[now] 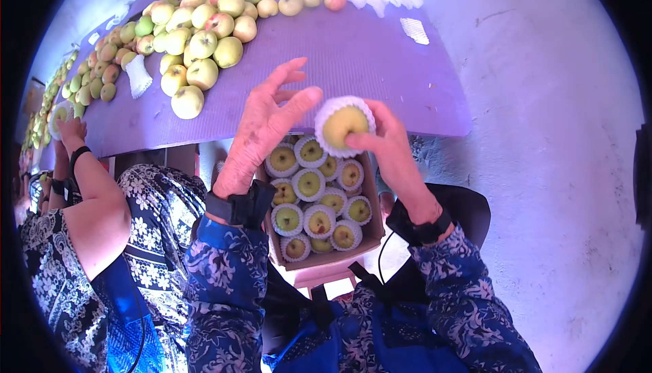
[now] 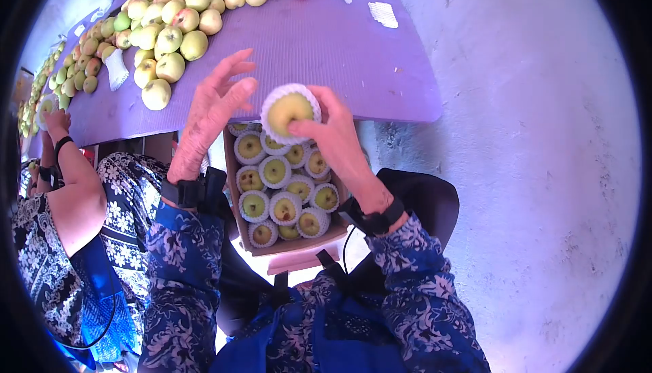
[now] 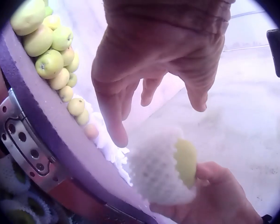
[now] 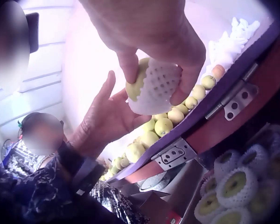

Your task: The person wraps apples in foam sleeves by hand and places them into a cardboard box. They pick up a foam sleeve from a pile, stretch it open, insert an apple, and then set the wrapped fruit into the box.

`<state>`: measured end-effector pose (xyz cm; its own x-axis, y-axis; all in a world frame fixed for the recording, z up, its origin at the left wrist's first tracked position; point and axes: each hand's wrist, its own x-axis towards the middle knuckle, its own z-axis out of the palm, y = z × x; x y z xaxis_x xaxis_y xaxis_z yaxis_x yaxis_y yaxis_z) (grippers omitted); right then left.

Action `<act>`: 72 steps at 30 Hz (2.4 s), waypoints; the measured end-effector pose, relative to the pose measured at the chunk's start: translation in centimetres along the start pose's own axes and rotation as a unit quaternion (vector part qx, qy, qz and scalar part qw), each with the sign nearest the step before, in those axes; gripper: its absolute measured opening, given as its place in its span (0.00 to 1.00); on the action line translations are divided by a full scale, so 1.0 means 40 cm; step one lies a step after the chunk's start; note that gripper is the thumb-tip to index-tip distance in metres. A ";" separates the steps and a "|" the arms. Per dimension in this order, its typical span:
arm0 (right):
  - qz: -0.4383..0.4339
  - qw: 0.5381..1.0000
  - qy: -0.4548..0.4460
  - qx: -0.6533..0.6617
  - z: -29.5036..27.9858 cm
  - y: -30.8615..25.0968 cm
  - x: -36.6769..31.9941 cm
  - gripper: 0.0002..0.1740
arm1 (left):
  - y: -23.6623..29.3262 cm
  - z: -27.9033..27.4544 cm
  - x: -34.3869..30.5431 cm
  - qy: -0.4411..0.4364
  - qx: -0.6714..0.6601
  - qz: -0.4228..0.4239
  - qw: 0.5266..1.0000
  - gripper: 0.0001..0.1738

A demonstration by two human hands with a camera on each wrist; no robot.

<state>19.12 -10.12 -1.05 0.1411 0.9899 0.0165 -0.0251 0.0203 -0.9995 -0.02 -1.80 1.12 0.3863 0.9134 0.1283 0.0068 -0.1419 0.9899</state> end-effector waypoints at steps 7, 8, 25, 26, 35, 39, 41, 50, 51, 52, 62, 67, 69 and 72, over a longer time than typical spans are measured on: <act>0.106 0.994 0.026 0.022 -0.033 0.131 -0.130 0.30 | -0.020 -0.012 0.004 -0.024 0.054 0.016 0.998 0.21; 0.122 0.992 0.026 0.013 -0.045 0.180 -0.139 0.30 | -0.019 -0.012 0.003 -0.024 0.064 0.017 0.997 0.21; 0.317 0.936 -0.016 -0.150 -0.075 0.398 -0.069 0.41 | -0.022 -0.043 0.020 0.010 0.149 0.018 0.989 0.18; 0.324 0.934 -0.019 -0.150 -0.079 0.409 -0.068 0.41 | -0.022 -0.040 0.020 0.007 0.149 0.016 0.989 0.18; 0.295 0.944 -0.053 -0.137 -0.090 0.460 -0.062 0.37 | -0.022 -0.032 -0.002 -0.010 0.185 0.028 0.982 0.17; 0.253 0.953 -0.070 -0.148 -0.095 0.451 -0.055 0.36 | -0.027 -0.035 0.002 -0.015 0.208 0.042 0.977 0.17; 0.243 0.948 -0.080 -0.188 -0.098 0.453 -0.052 0.36 | -0.029 -0.031 0.003 -0.021 0.216 0.045 0.975 0.16; 0.232 0.942 -0.078 -0.230 -0.092 0.478 -0.041 0.35 | -0.032 -0.019 -0.009 -0.042 0.233 0.049 0.970 0.17; 0.230 0.942 -0.062 -0.235 -0.089 0.494 -0.042 0.35 | -0.036 -0.020 -0.008 -0.046 0.238 0.049 0.969 0.17; 0.228 0.943 -0.045 -0.240 -0.088 0.508 -0.039 0.34 | -0.038 -0.021 -0.006 -0.050 0.244 0.050 0.967 0.17; 0.239 0.899 -0.104 -0.351 -0.095 0.541 -0.018 0.37 | -0.040 -0.011 -0.015 -0.067 0.255 0.056 0.963 0.17; 0.248 0.909 -0.094 -0.322 -0.092 0.544 -0.021 0.37 | -0.050 -0.013 -0.012 -0.071 0.264 0.054 0.960 0.17; 0.237 0.915 -0.083 -0.317 -0.092 0.546 -0.025 0.39 | -0.053 -0.013 -0.010 -0.073 0.272 0.053 0.958 0.17; 0.226 0.921 -0.065 -0.309 -0.099 0.544 -0.035 0.43 | -0.051 -0.014 -0.004 -0.077 0.288 0.061 0.953 0.16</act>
<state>22.28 -11.63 -22.94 0.1346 0.8866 -0.4426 0.5218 -0.4431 -0.7289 -0.63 -1.45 -0.87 0.5472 0.8161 0.1856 0.4404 -0.4693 0.7654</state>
